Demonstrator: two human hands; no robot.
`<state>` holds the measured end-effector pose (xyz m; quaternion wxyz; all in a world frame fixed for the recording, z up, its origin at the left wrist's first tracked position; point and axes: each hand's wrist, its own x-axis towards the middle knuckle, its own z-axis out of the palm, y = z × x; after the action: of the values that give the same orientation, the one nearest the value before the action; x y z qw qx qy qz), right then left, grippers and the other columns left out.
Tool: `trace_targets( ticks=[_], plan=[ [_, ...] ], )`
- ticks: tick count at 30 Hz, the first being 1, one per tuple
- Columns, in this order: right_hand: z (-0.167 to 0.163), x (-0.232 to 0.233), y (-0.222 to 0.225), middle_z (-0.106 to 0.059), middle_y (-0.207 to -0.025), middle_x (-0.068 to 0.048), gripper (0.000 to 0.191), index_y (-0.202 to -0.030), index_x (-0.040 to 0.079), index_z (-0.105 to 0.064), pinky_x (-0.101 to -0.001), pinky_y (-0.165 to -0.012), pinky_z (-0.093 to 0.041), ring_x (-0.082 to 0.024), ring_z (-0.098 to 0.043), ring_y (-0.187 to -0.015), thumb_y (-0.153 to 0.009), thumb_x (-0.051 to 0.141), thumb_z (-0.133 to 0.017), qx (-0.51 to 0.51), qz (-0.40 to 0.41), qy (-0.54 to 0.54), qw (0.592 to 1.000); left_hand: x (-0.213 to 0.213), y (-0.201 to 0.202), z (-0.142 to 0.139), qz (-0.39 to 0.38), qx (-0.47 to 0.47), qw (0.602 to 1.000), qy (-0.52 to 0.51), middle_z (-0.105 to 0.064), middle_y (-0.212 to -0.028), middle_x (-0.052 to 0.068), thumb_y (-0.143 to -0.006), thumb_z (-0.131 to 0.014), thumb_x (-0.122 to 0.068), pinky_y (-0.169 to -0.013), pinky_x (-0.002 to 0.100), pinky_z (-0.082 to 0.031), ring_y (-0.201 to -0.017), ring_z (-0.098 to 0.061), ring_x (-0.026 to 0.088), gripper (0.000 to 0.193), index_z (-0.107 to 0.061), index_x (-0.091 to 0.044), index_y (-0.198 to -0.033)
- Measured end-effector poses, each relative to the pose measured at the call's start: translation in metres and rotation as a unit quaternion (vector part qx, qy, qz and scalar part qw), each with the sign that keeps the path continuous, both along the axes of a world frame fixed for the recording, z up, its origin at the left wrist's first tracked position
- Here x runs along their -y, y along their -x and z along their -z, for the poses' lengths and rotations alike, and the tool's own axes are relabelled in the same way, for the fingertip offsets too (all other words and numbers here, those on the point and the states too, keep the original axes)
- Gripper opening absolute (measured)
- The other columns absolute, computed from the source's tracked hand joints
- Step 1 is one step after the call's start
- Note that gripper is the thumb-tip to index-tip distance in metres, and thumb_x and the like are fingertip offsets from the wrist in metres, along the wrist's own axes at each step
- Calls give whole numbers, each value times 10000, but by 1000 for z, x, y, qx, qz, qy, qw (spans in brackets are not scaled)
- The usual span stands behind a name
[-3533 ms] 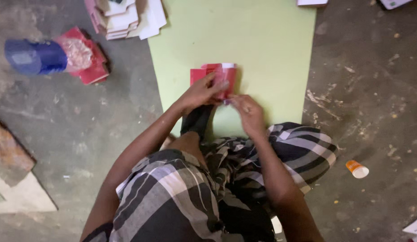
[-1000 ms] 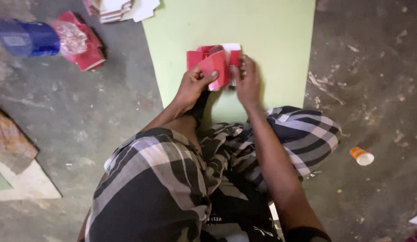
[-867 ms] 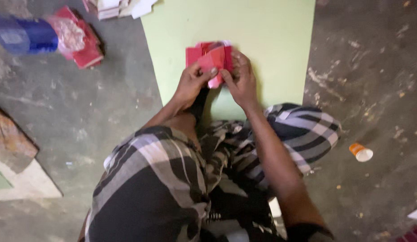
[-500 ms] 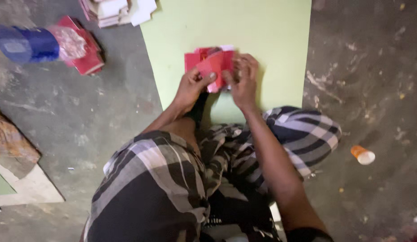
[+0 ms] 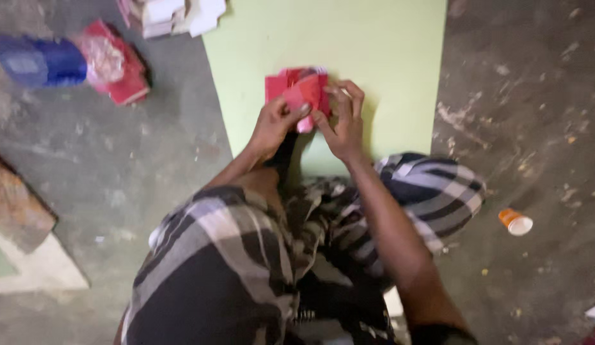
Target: The person sits on the floor and repeatedly folds red paper covers around white paper stacks, pressing the folds to secure them. They place finished units aside and pick up new stacks to continue the process.
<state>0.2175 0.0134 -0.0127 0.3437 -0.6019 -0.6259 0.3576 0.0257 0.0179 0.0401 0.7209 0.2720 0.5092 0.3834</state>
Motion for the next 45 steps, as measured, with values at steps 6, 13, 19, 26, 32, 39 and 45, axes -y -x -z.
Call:
trace_targets(
  ticks=[6,13,19,26,32,39,45],
  plan=[
    [-20,0,-1,-390,-1453,-155,423,-1352,10,-545,-373,-902,-614,-284,-592,-1251,-1020,196,-729,-47,-33,-33,998,1,2,7,12,-14,1000,-5,-717,-956,-24,-1001,-720,-164,-689,227,-506,-793,-615,47,240,-706,-52,-1212],
    [-19,-3,4,-397,-1457,-129,285,-1314,56,-605,-361,-955,-620,-248,-652,-1233,-1076,176,-706,-22,-8,-12,1000,1,2,2,9,7,1000,11,-731,-974,-11,-990,-705,-189,-684,226,-515,-815,-647,56,263,-684,-62,-1220],
    [-15,-4,3,-413,-1439,-142,306,-1275,26,-623,-339,-881,-613,-272,-632,-1196,-1036,194,-711,-33,-8,0,999,0,4,2,11,-31,999,1,-727,-1006,-6,-1003,-727,-189,-704,230,-518,-851,-643,54,258,-681,-32,-1203],
    [-12,-5,0,-422,-1437,-129,298,-1319,58,-594,-341,-908,-622,-229,-671,-1151,-1058,147,-708,-11,-25,-42,999,1,2,8,25,-72,997,20,-655,-923,-2,-1016,-743,-166,-681,255,-460,-782,-566,72,252,-702,-12,-1212],
    [-14,-1,-1,-363,-1433,-156,506,-1397,4,-491,-365,-871,-619,-300,-599,-1224,-996,180,-744,-120,-58,-42,990,1,1,7,7,13,1000,-9,-730,-1008,-13,-1000,-712,-147,-749,238,-533,-846,-644,59,271,-681,-45,-1249],
    [-14,-2,-1,-379,-1460,-143,414,-1366,71,-549,-393,-974,-639,-325,-564,-1304,-1039,240,-736,-41,-26,-35,998,0,1,8,16,-37,999,-7,-696,-926,-31,-1009,-717,-172,-664,231,-474,-765,-582,49,230,-707,-39,-1196],
    [-9,-5,-2,-371,-1406,-153,429,-1302,30,-553,-334,-884,-610,-344,-594,-1238,-1012,294,-728,-51,-9,-16,999,2,1,6,13,-46,999,-5,-677,-906,-35,-1022,-727,-171,-634,222,-442,-757,-568,40,188,-697,-38,-1151]
  ],
)
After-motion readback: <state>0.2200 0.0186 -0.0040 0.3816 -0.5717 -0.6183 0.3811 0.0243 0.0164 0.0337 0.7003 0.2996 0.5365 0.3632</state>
